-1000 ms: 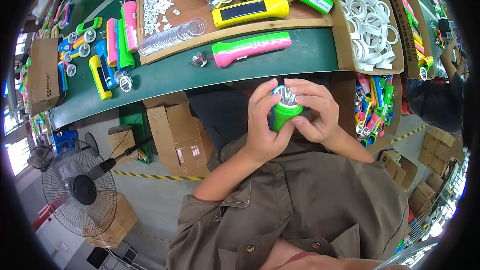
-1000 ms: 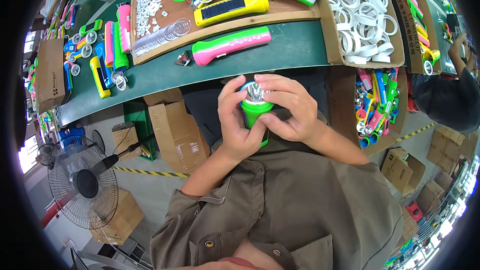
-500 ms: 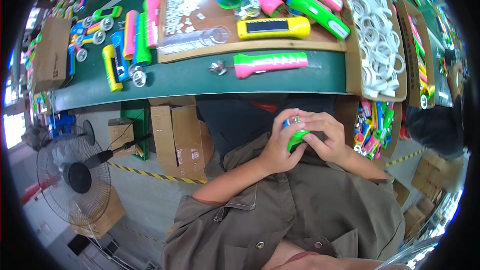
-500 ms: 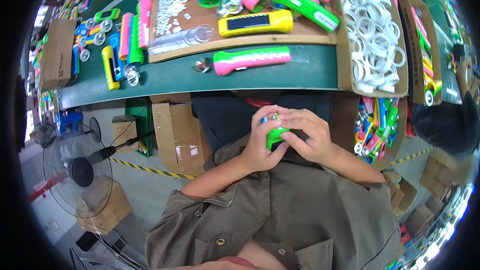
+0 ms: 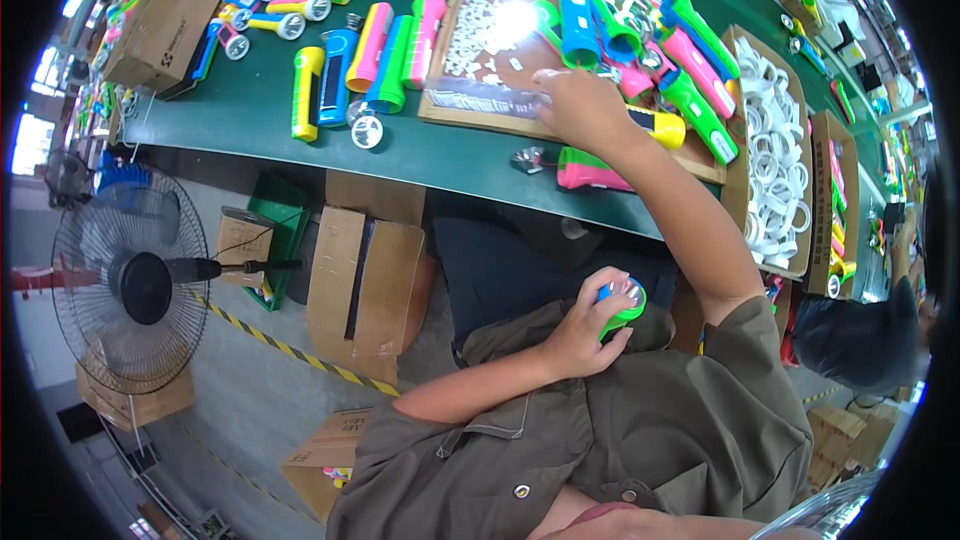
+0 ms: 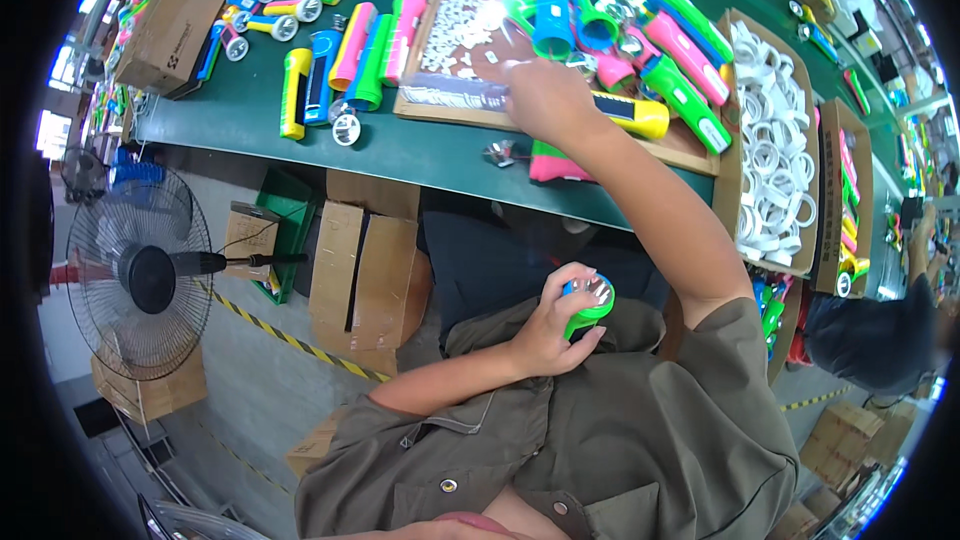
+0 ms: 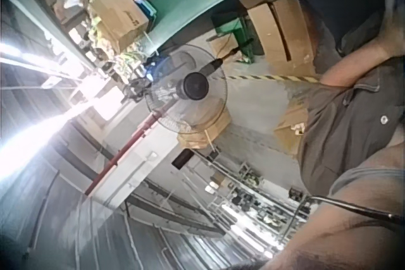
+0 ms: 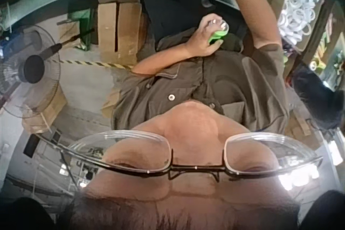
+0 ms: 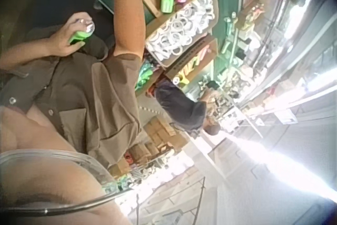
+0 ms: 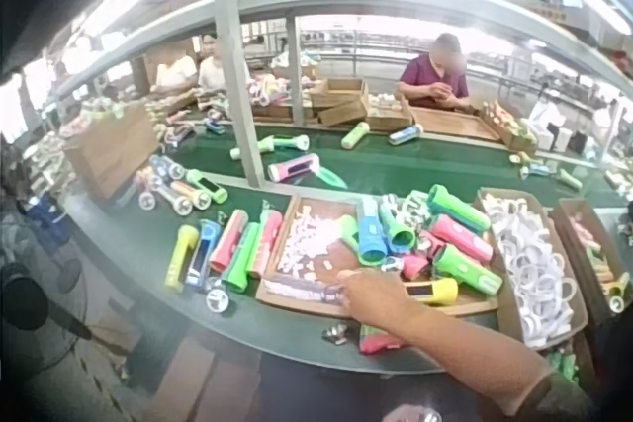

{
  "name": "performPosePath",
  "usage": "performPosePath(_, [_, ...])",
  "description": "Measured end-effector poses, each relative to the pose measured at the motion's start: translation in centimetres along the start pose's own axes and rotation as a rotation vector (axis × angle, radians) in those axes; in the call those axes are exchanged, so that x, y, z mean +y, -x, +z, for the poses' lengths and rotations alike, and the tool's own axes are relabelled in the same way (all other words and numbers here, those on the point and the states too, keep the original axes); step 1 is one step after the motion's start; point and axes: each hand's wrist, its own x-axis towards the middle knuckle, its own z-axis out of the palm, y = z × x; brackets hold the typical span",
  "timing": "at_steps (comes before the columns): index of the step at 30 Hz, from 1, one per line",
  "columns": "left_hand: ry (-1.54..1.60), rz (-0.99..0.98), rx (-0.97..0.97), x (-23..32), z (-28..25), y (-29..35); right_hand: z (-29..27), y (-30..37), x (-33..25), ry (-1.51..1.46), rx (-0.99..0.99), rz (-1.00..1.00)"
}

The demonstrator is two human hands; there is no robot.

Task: Assembling the internal components and casings of flashlights on a factory assembly line.

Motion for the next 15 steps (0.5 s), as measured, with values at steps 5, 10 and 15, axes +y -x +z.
performPosePath(5, [-0.015,-0.046,0.135,0.1,-1.7,0.8,0.9,-1.6,-0.4,0.113,-0.166,0.102])
performPosePath(10, [-0.001,-0.018,0.116,-0.2,-2.6,0.8,1.5,-1.9,-0.2,0.023,-0.144,0.127])
performPosePath(15, [0.015,-0.063,0.112,-0.1,-2.8,1.0,0.8,-0.4,-0.2,-0.076,0.01,0.132])
